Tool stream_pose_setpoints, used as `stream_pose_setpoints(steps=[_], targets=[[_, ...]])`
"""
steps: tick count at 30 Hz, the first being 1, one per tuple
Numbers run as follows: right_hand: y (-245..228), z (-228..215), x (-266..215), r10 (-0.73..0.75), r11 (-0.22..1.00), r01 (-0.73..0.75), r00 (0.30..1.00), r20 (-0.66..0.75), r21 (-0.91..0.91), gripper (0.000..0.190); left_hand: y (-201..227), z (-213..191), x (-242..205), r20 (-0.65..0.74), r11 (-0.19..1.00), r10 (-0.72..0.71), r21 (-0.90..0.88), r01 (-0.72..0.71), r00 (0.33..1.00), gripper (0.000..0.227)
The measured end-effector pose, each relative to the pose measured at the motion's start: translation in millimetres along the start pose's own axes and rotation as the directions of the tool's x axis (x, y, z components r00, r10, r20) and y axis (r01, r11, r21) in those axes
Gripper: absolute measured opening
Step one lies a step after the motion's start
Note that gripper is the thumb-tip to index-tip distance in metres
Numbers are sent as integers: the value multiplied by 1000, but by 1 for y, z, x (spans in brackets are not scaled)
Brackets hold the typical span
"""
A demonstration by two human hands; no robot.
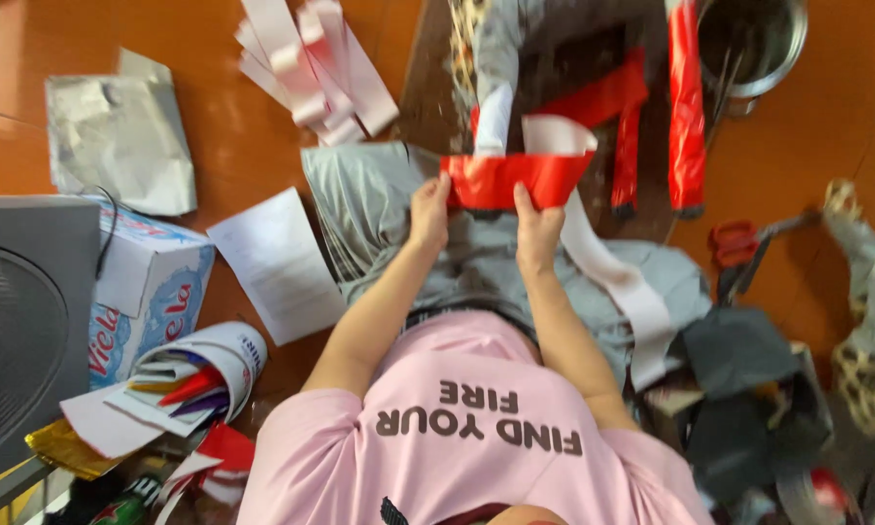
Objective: The person is applying red and white paper strips to the legs of a giraffe sculpture using glue and scissors.
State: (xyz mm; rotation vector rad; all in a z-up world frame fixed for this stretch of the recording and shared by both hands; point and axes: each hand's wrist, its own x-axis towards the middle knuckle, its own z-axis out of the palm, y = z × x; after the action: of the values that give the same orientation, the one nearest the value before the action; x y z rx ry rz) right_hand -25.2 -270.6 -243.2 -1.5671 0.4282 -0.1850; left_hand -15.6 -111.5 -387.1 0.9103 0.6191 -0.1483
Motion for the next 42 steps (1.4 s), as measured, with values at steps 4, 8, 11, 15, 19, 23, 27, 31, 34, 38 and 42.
stream_pose_setpoints(steps=[4, 8, 11, 15, 19, 23, 27, 31, 34, 38, 42], targets=[[-6, 8, 3, -14, 1000, 14, 1000, 5, 10, 37, -30, -1, 32, -31, 997, -25, 72, 27, 999, 30], [20, 9, 14, 65, 997, -63, 997, -41, 54, 40, -39, 10, 43, -65, 985, -154, 73, 159, 986, 27], [22, 12, 16, 106, 989, -102, 994, -32, 106, 39, -26, 24, 39, -74, 976, -197, 78, 202, 978, 13], [18, 10, 14, 135, 977, -129, 991, -25, 169, 38, -11, 22, 34, 88, 890, 262, 364, -276, 961, 25], [37, 8, 22, 131, 978, -122, 991, -39, 170, 37, -5, 21, 39, 190, 913, 128, 362, -190, 973, 36], [40, 7, 27, 148, 985, -143, 988, -53, 94, 35, 42, 46, -1, 257, 970, -169, 216, 114, 951, 36], [20, 11, 21, 241, 947, -229, 970, -29, 227, 38, 55, 64, -15, 454, 978, -203, 135, 158, 867, 49], [26, 6, 22, 269, 936, -253, 963, -33, 243, 38, 85, 75, -31, 478, 948, -317, 189, 257, 819, 63], [29, 1, 20, 286, 940, -273, 958, -32, 206, 34, 82, 76, -38, 493, 951, -308, 181, 251, 813, 63], [37, -18, 24, 338, 914, -333, 941, 15, 231, 27, 72, 79, -41, 505, 975, -220, 88, 204, 835, 63], [100, -67, 36, 384, 917, -395, 912, 147, 54, 40, 57, 79, -43, 445, 985, -166, 109, 131, 880, 61]])
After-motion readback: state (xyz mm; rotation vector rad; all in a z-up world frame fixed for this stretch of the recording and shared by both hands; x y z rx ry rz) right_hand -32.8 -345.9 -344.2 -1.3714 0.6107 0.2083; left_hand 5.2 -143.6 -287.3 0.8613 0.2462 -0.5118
